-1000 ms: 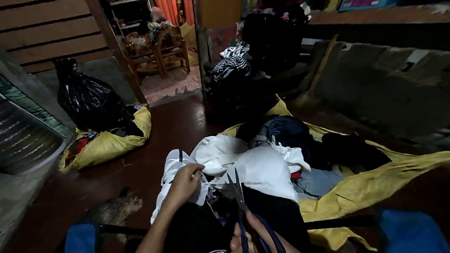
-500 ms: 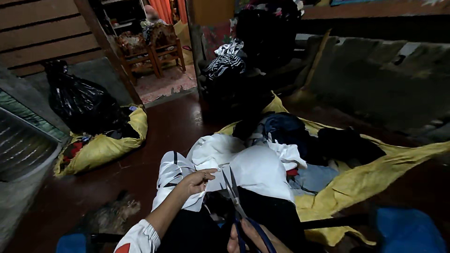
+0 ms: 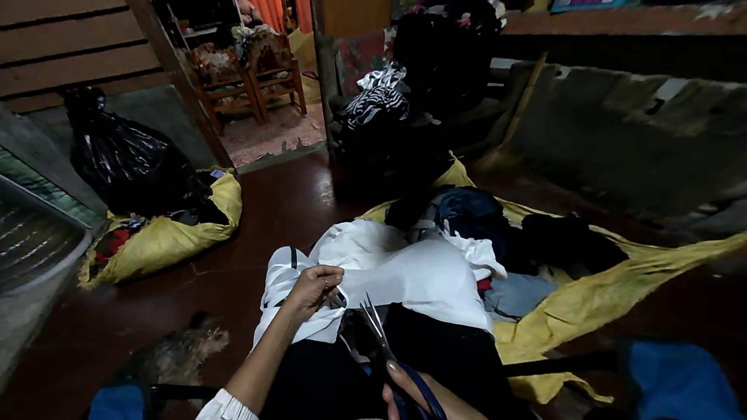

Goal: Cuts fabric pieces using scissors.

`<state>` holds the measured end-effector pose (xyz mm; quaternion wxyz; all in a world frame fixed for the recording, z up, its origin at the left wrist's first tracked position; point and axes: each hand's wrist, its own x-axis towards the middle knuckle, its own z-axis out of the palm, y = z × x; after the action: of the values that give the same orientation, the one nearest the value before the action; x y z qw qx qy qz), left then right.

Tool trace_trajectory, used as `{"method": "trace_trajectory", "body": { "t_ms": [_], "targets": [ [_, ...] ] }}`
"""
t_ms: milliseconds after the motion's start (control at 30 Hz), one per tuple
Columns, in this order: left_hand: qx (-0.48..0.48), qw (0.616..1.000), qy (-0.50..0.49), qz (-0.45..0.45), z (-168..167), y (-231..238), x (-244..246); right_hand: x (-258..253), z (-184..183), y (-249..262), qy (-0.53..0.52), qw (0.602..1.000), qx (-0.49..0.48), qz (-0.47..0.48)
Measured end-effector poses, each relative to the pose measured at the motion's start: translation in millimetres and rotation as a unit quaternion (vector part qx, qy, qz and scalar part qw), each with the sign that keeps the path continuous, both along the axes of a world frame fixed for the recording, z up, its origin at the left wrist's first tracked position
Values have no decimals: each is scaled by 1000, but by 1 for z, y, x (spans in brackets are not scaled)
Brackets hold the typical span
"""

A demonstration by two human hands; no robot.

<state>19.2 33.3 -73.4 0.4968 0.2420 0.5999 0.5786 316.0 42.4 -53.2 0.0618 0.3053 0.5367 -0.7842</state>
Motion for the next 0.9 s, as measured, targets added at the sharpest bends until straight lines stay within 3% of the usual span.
{"method": "trace_trajectory", "body": {
  "t_ms": [367, 500, 667, 900],
  "targets": [
    [3, 992, 127, -19, -1, 14, -6, -10, -9, 1, -36, 999, -19, 17],
    [20, 993, 112, -33, -2, 18, -8, -12, -9, 1, -27, 999, -29, 14],
    [38, 997, 72, 13, -16, 24, -7, -30, -9, -2, -47, 998, -34, 11],
    [28, 999, 42, -7, -16, 21, -7, -63, -13, -19, -55, 991, -102, -74]
  ]
}}
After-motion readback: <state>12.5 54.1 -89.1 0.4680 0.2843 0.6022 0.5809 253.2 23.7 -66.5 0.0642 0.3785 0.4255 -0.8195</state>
